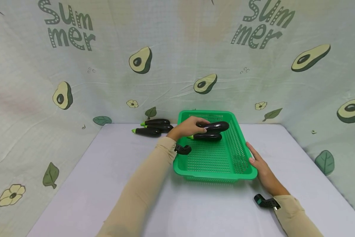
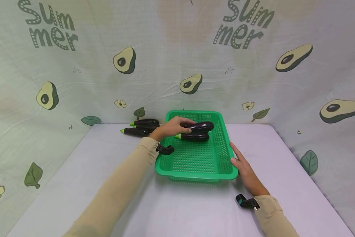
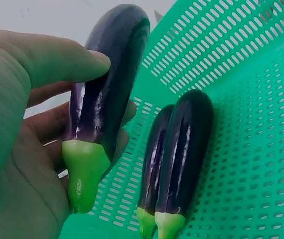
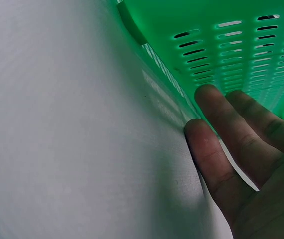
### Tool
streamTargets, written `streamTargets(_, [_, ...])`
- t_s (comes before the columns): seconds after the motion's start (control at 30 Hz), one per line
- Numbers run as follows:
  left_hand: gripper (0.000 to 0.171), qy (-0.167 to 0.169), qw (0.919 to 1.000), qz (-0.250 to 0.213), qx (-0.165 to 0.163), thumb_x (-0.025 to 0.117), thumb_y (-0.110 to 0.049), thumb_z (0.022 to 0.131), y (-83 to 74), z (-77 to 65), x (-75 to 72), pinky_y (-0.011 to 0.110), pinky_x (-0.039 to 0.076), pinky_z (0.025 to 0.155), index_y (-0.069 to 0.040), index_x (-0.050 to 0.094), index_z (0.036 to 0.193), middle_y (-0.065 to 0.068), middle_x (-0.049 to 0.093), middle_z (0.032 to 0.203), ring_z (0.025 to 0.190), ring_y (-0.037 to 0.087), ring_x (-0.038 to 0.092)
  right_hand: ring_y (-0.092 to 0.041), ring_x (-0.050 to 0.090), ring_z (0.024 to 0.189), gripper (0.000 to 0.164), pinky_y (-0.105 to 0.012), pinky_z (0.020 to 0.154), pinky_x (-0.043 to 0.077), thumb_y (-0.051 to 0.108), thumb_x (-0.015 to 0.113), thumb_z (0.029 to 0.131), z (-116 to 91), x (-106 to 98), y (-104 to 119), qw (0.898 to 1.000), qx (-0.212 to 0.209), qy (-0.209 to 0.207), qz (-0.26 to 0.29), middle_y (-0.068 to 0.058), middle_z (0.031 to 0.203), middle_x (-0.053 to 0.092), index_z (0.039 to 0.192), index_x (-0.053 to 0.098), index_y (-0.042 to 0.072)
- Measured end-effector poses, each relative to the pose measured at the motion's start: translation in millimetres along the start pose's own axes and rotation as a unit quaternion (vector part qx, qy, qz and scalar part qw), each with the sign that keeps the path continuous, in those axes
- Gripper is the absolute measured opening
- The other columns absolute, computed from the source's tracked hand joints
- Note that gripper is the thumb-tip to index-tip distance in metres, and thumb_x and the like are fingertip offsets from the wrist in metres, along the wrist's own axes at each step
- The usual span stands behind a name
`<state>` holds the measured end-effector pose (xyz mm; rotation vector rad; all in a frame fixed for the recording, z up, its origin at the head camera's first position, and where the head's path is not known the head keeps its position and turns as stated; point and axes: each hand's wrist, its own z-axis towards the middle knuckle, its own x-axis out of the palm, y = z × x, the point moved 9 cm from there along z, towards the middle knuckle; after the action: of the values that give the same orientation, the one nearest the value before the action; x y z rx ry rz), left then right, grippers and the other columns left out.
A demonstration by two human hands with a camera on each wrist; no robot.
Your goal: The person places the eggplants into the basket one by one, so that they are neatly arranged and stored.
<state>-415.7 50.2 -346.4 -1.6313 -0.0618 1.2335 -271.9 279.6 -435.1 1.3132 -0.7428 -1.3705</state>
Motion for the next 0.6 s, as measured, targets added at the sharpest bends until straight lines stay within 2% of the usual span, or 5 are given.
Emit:
streamTargets(0.17, [0.042,0.001,1.0,0.003,0.002,0.065,-0.023,0.1,1.8,3.9,1.3,0.034,0.045,0.102,-0.015,0.059,0.141,0.002,0.06,0.138,0.127,0.016,0.053,-0.026,0.003,0.148,0.059,-0.067,0.11,0.001,0.027,0.033,0.109,0,-1,1,1.0,0.0,-0.001,-0.001,-0.007,0.167,0.001,0.163,0.01,0.025])
streamTargets(0.23, [0.042,0.0,0.9999,0.009,0.004,0.066,-0.024,0.1,2.8,5.6,2.0,0.032,0.046,0.1,-0.015,0.059,0.141,0.002,0.06,0.138,0.127,0.015,0.053,-0.03,0.001,0.148,0.059,-0.066,0.11,0.0,0.027,0.033,0.109,1,-2,1,1.0,-0.002,-0.001,-0.001,-0.006,0.167,0.0,0.163,0.01,0.025])
streamTargets(0.47, [0.042,0.002,1.0,0.005,-0.001,0.068,-0.026,0.098,8.9,7.9,6.2,0.03,0.053,0.082,-0.016,0.062,0.138,0.003,0.062,0.135,0.109,0.015,0.06,-0.027,0.0,0.149,0.058,-0.063,0.112,-0.002,0.026,0.033,0.109,1,-3,0,1.0,-0.01,-0.006,-0.002,-0.005,0.168,0.002,0.163,0.013,0.028])
streamTargets(0.6, [0.041,0.011,0.9998,0.013,-0.007,0.068,-0.025,0.098,11.3,9.2,10.0,0.028,0.053,0.08,-0.016,0.062,0.138,0.003,0.061,0.135,0.104,0.013,0.061,-0.027,0.0,0.149,0.058,-0.064,0.112,-0.001,0.026,0.033,0.109,0,-3,-1,1.0,-0.009,-0.005,-0.004,-0.005,0.168,0.002,0.163,0.013,0.028])
